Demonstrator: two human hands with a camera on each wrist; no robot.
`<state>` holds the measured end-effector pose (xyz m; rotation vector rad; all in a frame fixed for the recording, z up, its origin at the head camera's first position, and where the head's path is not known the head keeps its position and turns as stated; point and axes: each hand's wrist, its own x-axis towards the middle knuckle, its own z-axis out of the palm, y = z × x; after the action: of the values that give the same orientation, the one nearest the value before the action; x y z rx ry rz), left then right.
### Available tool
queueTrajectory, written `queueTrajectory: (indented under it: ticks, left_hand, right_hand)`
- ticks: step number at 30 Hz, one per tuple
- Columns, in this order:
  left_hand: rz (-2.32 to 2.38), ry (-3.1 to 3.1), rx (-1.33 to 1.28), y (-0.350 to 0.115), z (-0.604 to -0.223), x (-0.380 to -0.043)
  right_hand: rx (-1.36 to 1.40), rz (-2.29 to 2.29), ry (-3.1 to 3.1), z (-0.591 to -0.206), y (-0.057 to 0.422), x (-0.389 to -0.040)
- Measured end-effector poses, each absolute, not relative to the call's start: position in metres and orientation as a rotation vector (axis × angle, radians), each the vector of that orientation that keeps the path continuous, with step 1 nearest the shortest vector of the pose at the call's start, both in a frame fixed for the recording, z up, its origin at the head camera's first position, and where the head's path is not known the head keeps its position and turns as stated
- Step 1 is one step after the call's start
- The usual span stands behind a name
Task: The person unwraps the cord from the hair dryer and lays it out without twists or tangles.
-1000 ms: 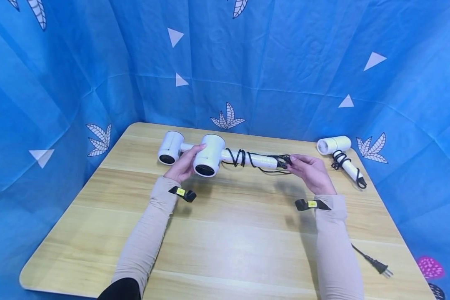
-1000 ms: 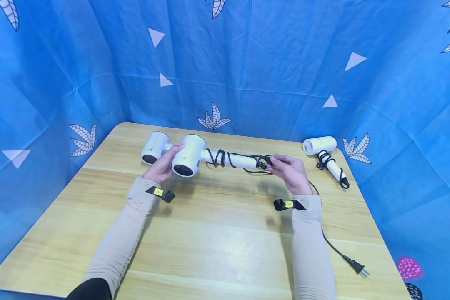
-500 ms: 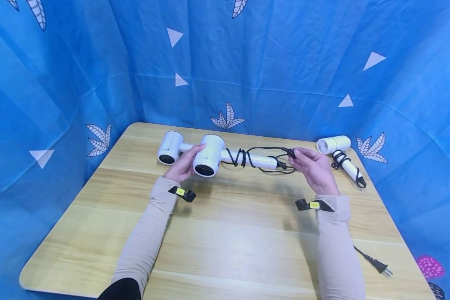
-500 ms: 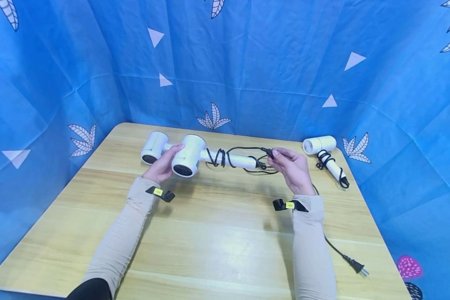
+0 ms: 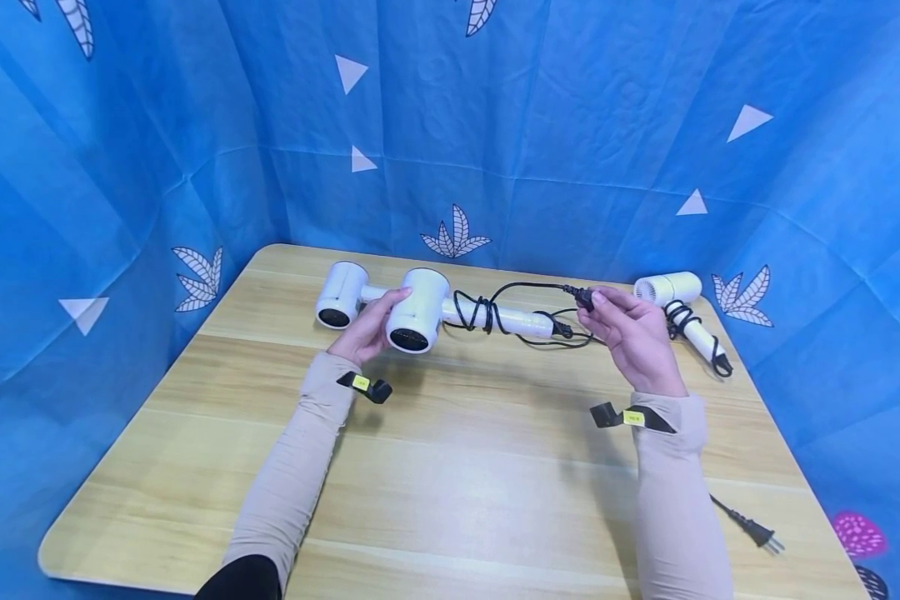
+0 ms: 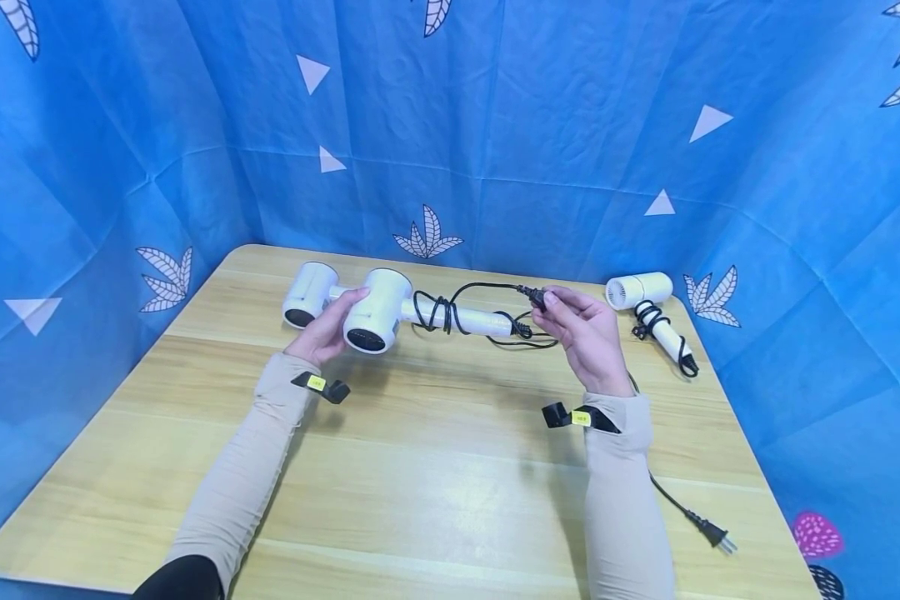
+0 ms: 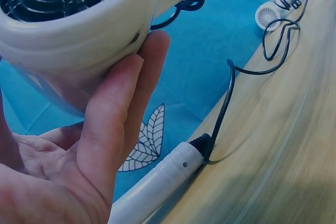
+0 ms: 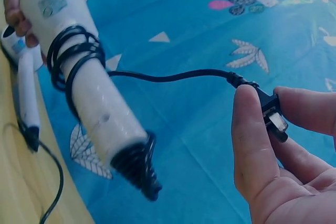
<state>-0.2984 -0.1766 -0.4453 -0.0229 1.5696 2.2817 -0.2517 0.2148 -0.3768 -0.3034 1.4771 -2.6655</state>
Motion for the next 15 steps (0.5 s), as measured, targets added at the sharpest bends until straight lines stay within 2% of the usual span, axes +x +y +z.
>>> queueTrajectory:
  ticks: [15]
  left_hand:
    - [2.274,1.575,-0.028,-0.179,-0.445,-0.298]
  right_hand:
    - [-0.467,-2.649,1.457,-0.362,0.207,-0.236]
